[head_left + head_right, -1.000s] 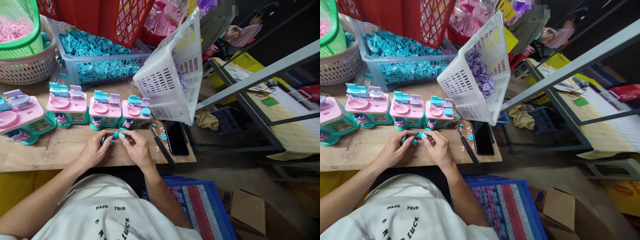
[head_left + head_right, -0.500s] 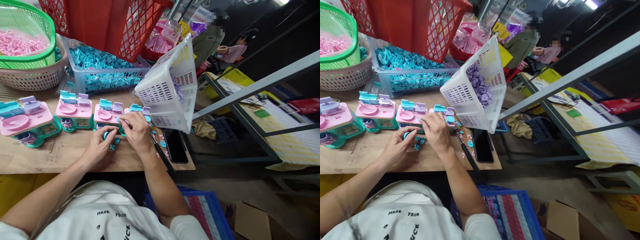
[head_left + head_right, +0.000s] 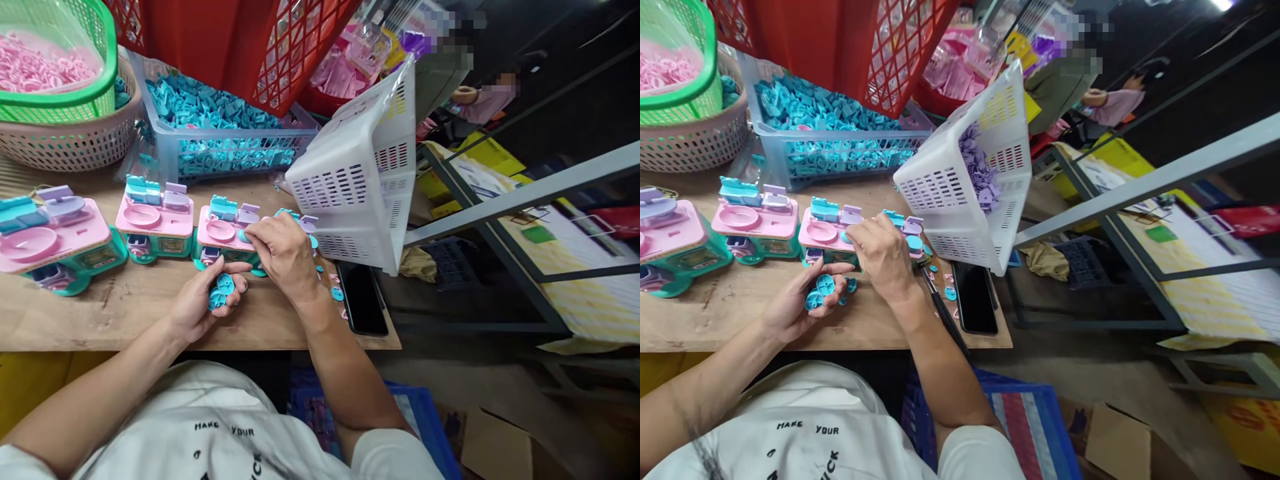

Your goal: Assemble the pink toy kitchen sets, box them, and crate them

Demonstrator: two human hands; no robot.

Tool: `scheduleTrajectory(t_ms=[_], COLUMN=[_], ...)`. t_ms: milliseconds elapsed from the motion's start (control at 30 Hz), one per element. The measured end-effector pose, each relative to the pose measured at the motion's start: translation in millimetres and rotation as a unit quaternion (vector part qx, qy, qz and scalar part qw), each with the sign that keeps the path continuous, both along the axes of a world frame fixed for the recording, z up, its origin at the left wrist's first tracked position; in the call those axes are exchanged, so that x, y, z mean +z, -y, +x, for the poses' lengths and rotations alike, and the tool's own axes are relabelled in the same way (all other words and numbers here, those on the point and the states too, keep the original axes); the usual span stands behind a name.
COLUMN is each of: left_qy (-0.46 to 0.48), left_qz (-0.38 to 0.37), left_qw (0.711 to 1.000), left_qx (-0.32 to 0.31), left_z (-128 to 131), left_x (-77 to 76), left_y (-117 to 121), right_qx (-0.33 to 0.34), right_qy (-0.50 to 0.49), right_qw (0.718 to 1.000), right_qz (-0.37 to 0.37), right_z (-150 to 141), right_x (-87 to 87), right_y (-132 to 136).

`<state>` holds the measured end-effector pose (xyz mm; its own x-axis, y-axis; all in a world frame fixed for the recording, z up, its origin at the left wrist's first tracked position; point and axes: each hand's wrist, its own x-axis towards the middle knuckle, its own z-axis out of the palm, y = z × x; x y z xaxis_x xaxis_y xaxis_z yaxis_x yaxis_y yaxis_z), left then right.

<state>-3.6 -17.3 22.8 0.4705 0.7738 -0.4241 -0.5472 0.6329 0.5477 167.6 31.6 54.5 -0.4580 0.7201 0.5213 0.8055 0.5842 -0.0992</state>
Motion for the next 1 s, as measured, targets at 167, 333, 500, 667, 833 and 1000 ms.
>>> scheduleTrajectory(t_ms=[167,333,500,667,833,1000], left_qy=[-0.228,-0.482,-0.577,-0.64,-0.69,-0.712], left_qz=[0.24,0.51,0.61,0.618,0.607,0.601], left_qw=[0.943,0.707,0.533,0.45,0.393,0.361], left_qx=[0.023,0.084,0.106,0.083,0.015,-0.045], left_z=[-7.7,-27.0,-40.3,-49.6,-53.3,-55.2], left_x=[-4.6,2.7,11.2,23.2,38.7,50.0], left_y=[5.7,-2.7,-20.1,-39.1,-61.8,-73.2], right_qx=[0.032,0.053,0.035,0.023,-0.003,0.008], right_qy=[0.107,0.167,0.179,0.146,0.127,0.109], right_qw=[0.994,0.984,0.983,0.989,0.992,0.994], right_qz=[-0.005,-0.031,0.0,0.005,-0.002,-0.014], right_z=[0.4,0.5,4.2,4.4,1.8,1.5], right_x=[17.2,26.8,23.2,11.6,6.1,8.6], right_y=[-4.0,-9.0,-11.1,-14.1,-9.3,-0.9])
